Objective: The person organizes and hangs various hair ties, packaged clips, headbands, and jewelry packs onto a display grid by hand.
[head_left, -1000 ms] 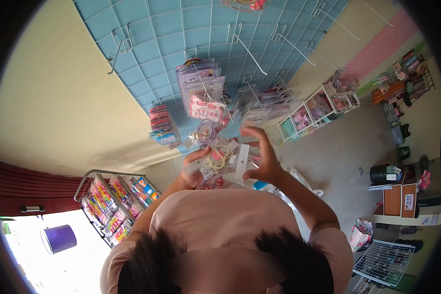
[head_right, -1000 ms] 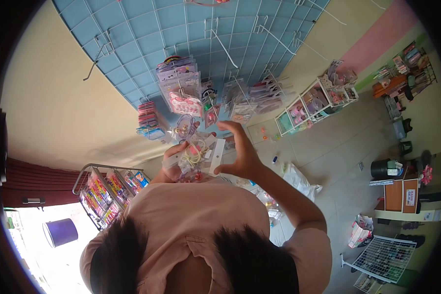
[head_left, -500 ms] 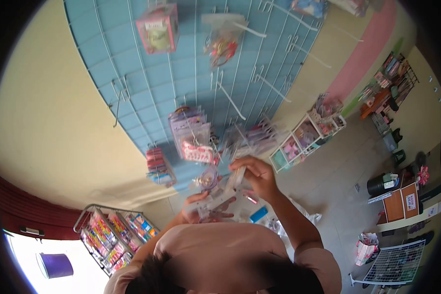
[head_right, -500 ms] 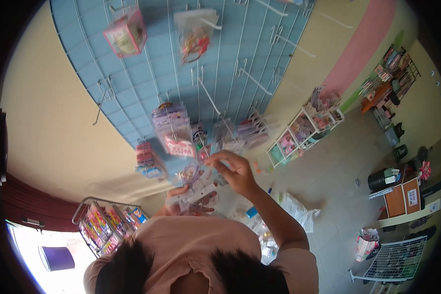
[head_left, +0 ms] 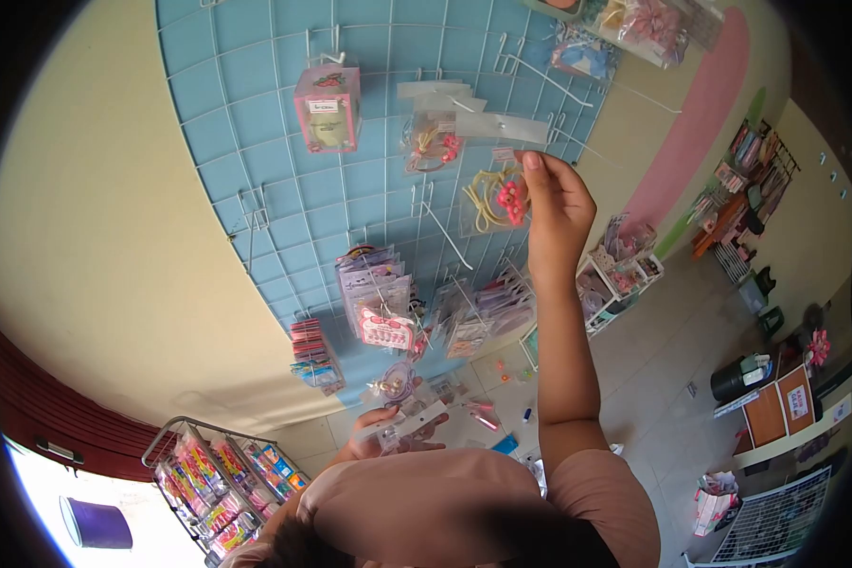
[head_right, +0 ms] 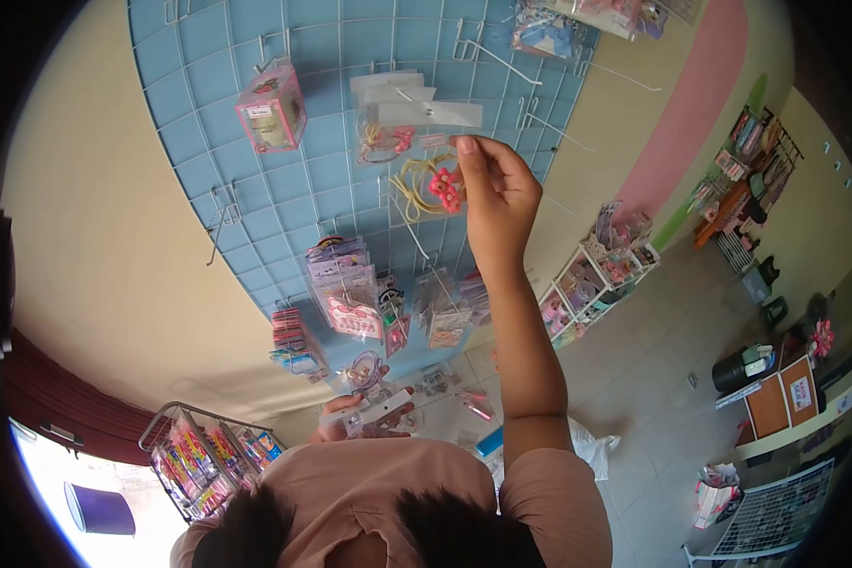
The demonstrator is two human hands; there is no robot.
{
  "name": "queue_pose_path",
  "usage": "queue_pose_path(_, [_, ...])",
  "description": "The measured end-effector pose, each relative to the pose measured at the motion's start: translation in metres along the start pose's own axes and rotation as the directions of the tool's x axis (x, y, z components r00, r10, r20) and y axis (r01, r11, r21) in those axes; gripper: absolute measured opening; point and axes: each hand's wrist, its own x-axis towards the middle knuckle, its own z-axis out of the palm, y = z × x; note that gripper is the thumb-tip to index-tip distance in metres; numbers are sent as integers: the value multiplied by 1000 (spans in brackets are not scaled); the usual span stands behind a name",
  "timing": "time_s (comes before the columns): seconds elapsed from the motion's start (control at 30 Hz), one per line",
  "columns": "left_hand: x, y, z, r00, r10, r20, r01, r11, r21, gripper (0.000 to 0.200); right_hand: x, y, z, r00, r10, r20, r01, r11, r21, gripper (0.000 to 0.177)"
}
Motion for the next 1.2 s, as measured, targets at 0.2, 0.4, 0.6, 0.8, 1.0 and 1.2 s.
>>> queue_pose_path(0.2, [-3, 2, -2, 1000, -15, -1, 15, 1000, -6, 66, 7, 11, 0, 999, 31, 22, -31, 999, -14, 19])
queue_pose_path(0.4, [6, 3, -1, 1000, -8, 1, 8, 1000, 7, 65, 19, 50, 16, 987, -158, -18, 152, 972, -179, 25])
queue_pose_path(0.6, [12, 1, -25, 997, -34, -63, 29, 997, -70, 58, -100, 40, -24, 808, -400, 431, 551, 772, -316, 31])
queue_pose_path(0.8, [6, 12, -48, 977, -213, 18, 209, 937, -281, 57, -204, 28, -68, 320, 183, 929, 539, 771, -338, 63])
queue_pose_path(1.0, [18, 6, 0, 916, -152, -371, 140, 988, -61, 57, -217, 44, -87, 373, 316, 872, 336, 831, -444, 72])
queue_pose_path(1.2, [16, 6, -25, 930, -244, -275, 232, 970, -77, 53, -222, 45, -81, 532, 310, 788, 132, 889, -438, 45])
